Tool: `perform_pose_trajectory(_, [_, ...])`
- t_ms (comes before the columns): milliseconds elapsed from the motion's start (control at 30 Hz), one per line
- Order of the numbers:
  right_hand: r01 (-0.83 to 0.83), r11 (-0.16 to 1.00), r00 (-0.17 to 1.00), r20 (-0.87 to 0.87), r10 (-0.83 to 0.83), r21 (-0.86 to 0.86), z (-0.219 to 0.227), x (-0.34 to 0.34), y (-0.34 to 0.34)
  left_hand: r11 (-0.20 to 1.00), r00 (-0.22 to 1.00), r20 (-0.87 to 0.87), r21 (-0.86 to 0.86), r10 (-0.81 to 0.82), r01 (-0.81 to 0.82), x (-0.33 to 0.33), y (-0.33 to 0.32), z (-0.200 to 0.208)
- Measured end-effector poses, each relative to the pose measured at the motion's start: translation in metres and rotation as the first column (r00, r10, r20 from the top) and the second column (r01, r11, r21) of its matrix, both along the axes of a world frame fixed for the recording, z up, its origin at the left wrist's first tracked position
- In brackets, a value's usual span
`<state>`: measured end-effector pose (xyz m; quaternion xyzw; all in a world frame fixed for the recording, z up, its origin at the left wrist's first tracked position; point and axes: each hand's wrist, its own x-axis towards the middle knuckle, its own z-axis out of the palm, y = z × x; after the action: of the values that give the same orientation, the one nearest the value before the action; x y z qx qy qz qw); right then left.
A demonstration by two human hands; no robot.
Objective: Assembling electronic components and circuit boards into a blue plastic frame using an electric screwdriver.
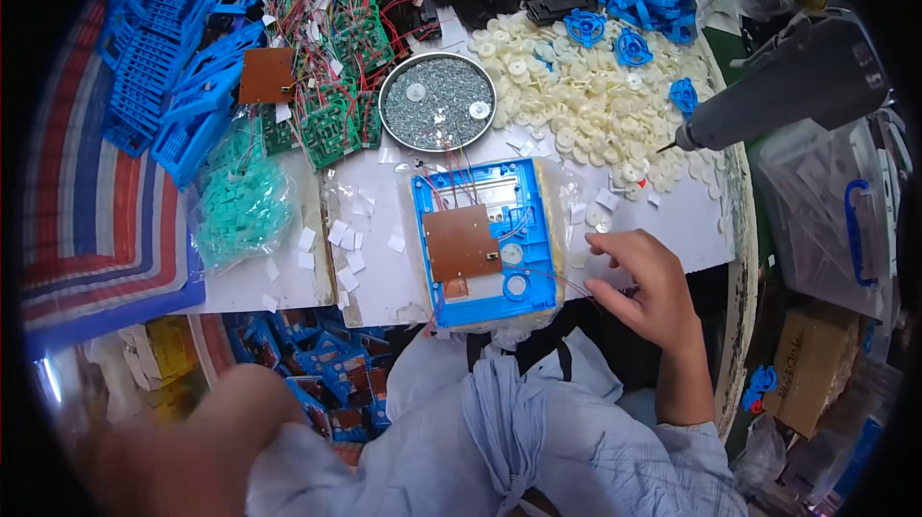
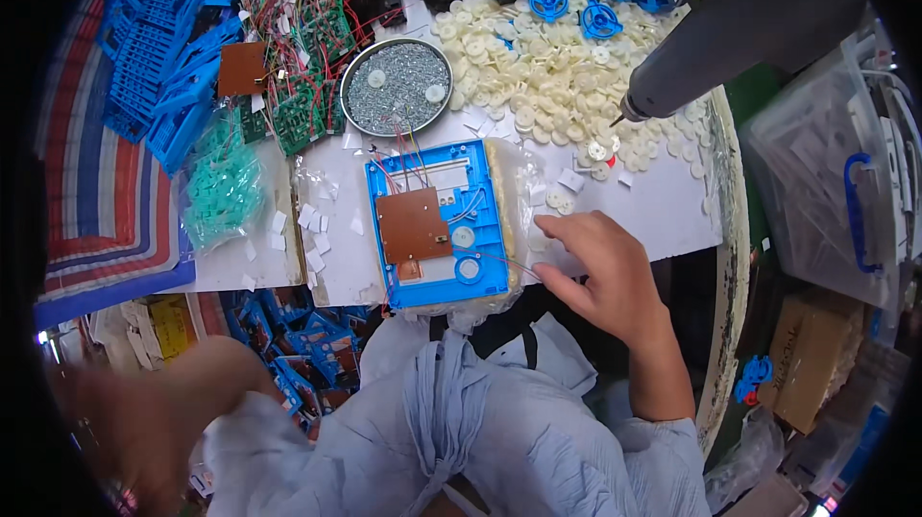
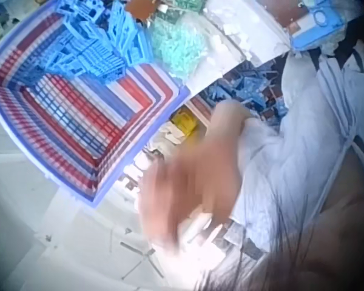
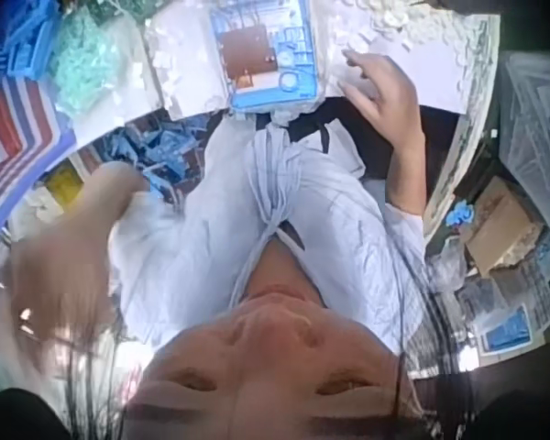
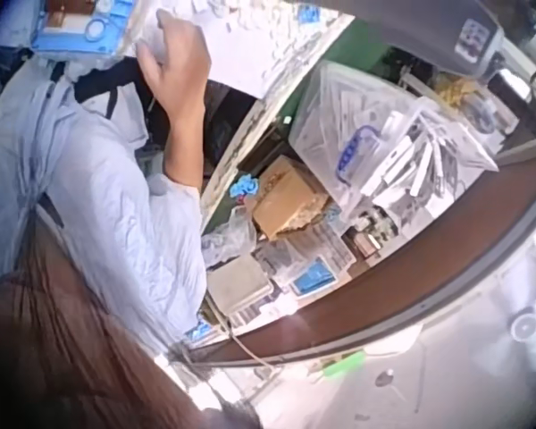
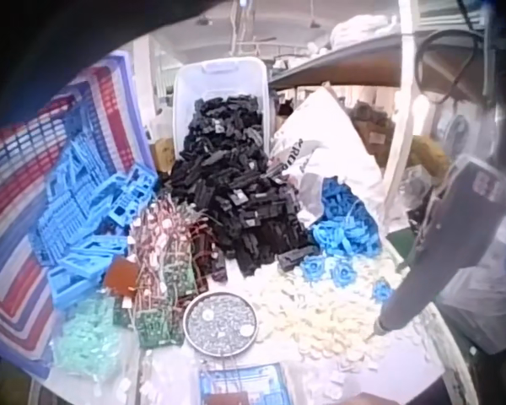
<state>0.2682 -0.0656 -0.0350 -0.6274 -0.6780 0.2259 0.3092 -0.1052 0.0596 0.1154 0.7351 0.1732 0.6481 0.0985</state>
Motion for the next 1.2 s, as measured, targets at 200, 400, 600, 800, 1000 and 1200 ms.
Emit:
perform_pose_trajectory(200, [-0.022,0.998,0.997,-0.076,0.027,0.065,-0.004,-0.018,0.027,0.804,0.826,-0.508,-0.582,-0.244,-0.120,0.059,-0.017,-0.167])
perform_pose_trajectory(400, [0.007,0.996,0.999,-0.049,-0.002,0.091,-0.007,-0.043,0.073,0.879,0.701,-0.673,-0.455,-0.236,-0.141,0.063,-0.038,-0.178])
perform_pose_trajectory(600, [-0.007,0.994,0.967,0.253,0.034,-0.107,-0.012,-0.079,0.129,0.878,0.714,-0.659,-0.459,-0.236,-0.134,0.062,-0.035,-0.178])
perform_pose_trajectory(800, [0.001,0.994,0.909,0.416,0.043,-0.105,-0.023,-0.098,0.144,0.881,0.758,-0.615,-0.458,-0.218,-0.119,0.065,-0.034,-0.183])
perform_pose_trajectory(1000, [0.120,0.983,0.990,-0.057,-0.129,-0.136,-0.019,-0.087,0.137,0.878,0.775,-0.589,-0.468,-0.229,-0.097,0.064,-0.033,-0.186])
perform_pose_trajectory(1200, [-0.013,1.000,0.947,-0.319,0.021,0.029,-0.011,-0.080,0.116,0.875,0.781,-0.582,-0.474,-0.226,-0.100,0.066,-0.027,-0.186])
